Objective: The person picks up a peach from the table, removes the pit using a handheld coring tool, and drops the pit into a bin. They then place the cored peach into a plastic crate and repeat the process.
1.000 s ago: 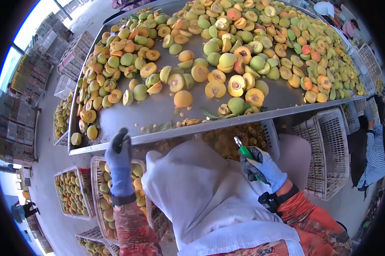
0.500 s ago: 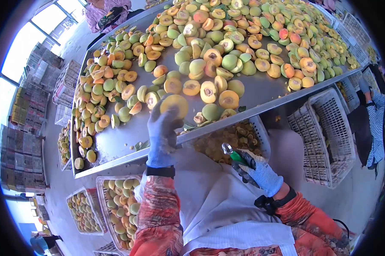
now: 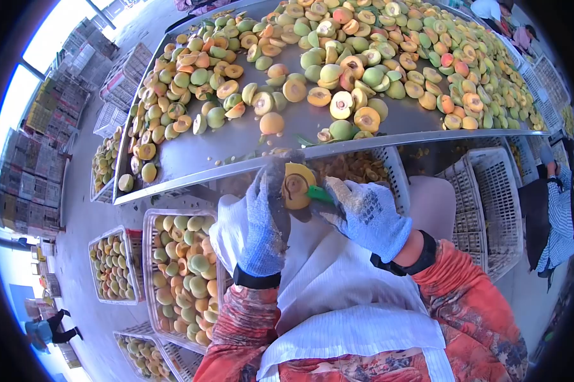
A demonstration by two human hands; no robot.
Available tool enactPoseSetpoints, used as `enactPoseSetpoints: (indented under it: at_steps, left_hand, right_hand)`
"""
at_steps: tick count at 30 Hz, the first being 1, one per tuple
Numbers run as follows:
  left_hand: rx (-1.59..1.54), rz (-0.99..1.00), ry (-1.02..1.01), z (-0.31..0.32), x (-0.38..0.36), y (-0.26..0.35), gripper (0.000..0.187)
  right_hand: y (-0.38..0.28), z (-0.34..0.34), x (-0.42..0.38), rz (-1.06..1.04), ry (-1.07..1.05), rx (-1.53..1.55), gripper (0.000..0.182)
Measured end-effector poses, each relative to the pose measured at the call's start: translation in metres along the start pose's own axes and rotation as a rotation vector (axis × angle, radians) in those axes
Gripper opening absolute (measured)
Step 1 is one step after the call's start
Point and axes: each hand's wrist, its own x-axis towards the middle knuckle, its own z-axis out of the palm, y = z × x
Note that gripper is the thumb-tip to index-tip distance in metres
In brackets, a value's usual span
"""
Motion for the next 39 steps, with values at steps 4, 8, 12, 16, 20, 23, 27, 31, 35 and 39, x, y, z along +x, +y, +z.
enactPoseSetpoints:
  at_steps: [4, 8, 12, 16, 20, 23, 27, 31, 35, 39]
  left_hand:
    - [0.194, -0.076, 0.081, 0.006, -0.011, 0.008, 0.034]
    - [0.450, 0.340, 0.244, 0.014, -0.014, -0.006, 0.028]
    - [0.341, 0.177, 0.201, 0.016, -0.017, 0.006, 0.024]
    - [0.535, 0.237, 0.054, 0.006, -0.005, -0.003, 0.021]
    - [0.558, 0.007, -0.058, 0.003, 0.014, -0.019, 0.021]
    - [0.446, 0.061, 0.030, 0.007, 0.027, -0.043, 0.020]
    - [0.300, 0.281, 0.050, 0.019, 0.022, -0.048, 0.018]
    - [0.357, 0.293, -0.001, 0.029, 0.031, -0.044, 0.023]
    - [-0.215, -0.097, -0.118, 0.041, 0.058, -0.056, 0.019]
    - [0.130, -0.086, -0.046, 0.048, 0.078, -0.049, 0.030]
  right_hand:
    - [-0.015, -0.004, -0.009, 0.105, -0.143, 0.074, 0.036]
    - [-0.029, -0.008, -0.018, 0.497, -0.372, 0.765, 0.033]
    - [-0.014, -0.010, -0.015, 0.755, -0.670, 1.500, 0.032]
    - [-0.022, -0.015, -0.016, 0.800, -0.648, 1.567, 0.038]
    - [-0.011, -0.016, -0.025, 0.913, -0.724, 1.584, 0.040]
    - [0.007, -0.011, -0.028, 0.904, -0.700, 1.606, 0.042]
    - [0.004, -0.011, -0.024, 1.015, -0.700, 1.768, 0.048]
    - [0.013, 0.003, -0.035, 0.988, -0.684, 1.986, 0.046]
    - [0.018, 0.013, -0.039, 1.017, -0.480, 2.317, 0.041]
    - [0.023, 0.025, -0.034, 0.838, -0.469, 2.514, 0.040]
